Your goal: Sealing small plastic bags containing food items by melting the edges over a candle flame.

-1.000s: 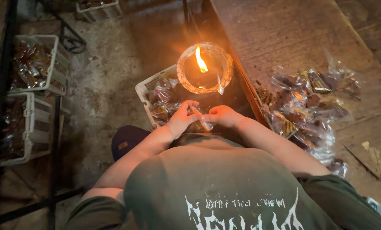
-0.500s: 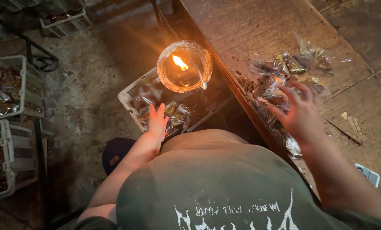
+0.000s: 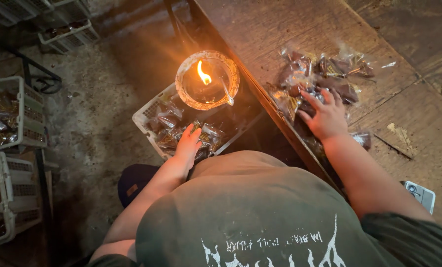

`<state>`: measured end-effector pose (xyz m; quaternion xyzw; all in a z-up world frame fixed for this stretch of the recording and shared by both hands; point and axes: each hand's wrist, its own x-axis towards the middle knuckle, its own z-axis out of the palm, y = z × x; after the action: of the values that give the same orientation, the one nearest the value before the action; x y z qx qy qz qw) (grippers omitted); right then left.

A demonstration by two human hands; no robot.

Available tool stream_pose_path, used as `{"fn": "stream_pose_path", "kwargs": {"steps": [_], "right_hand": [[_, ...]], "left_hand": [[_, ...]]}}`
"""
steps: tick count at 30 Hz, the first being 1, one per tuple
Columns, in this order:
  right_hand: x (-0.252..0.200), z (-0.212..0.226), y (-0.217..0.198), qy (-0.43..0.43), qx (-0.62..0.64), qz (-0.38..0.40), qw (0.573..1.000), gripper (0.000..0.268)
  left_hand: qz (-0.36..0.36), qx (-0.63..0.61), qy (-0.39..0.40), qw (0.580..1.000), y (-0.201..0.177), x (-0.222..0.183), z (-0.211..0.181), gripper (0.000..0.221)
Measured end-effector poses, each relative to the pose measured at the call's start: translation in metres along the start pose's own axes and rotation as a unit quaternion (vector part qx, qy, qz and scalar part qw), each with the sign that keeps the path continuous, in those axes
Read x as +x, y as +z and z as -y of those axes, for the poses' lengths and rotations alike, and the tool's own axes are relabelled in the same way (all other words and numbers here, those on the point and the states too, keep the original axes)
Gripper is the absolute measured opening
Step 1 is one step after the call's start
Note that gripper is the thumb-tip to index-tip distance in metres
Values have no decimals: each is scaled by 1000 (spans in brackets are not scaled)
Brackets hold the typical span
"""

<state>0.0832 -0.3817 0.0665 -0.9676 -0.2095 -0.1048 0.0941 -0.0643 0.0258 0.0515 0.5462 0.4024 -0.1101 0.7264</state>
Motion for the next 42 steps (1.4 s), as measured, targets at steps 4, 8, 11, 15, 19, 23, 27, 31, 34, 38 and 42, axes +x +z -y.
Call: {"fn": "stream_pose_path", "kwargs": {"steps": [4,8,11,15,19,23,27,31,34,38,42], "right_hand": [[36,27,-12,81,48,86,992,65],[62,-17,17,150,569,-53,807,63],[59,-30,-20,222,471,-95,849,29],[25,-78,-54,210,159,149,953,30],[-13,-76,-71,175,-6,344,922,77],[-40,-68,-68,245,-69,390,885,80],[-33,-71,-77,334,107,207,913,81],[-6,16,-97,252,520,30,816,43],[7,86,-75,127,651,92,743,14],[7,193,-58,-41,637,308,706,46],[8,218,-12,88,671,357,644,83]], "left_hand": [[-9,1,-2,1000,-7,-2,6,68],[9,-17,18,1000,-15,3,14,69],[9,-16,17,1000,-20,-2,12,69],[10,-13,17,1000,-20,1,15,65],[17,2,32,999,-21,11,18,65],[27,11,18,999,-16,9,14,67],[107,1,71,992,-9,9,13,73],[238,-28,73,968,1,-2,9,55],[393,-89,16,915,6,-8,13,62],[390,-122,77,910,15,-32,10,53],[259,-138,129,947,7,-49,4,42]]}}
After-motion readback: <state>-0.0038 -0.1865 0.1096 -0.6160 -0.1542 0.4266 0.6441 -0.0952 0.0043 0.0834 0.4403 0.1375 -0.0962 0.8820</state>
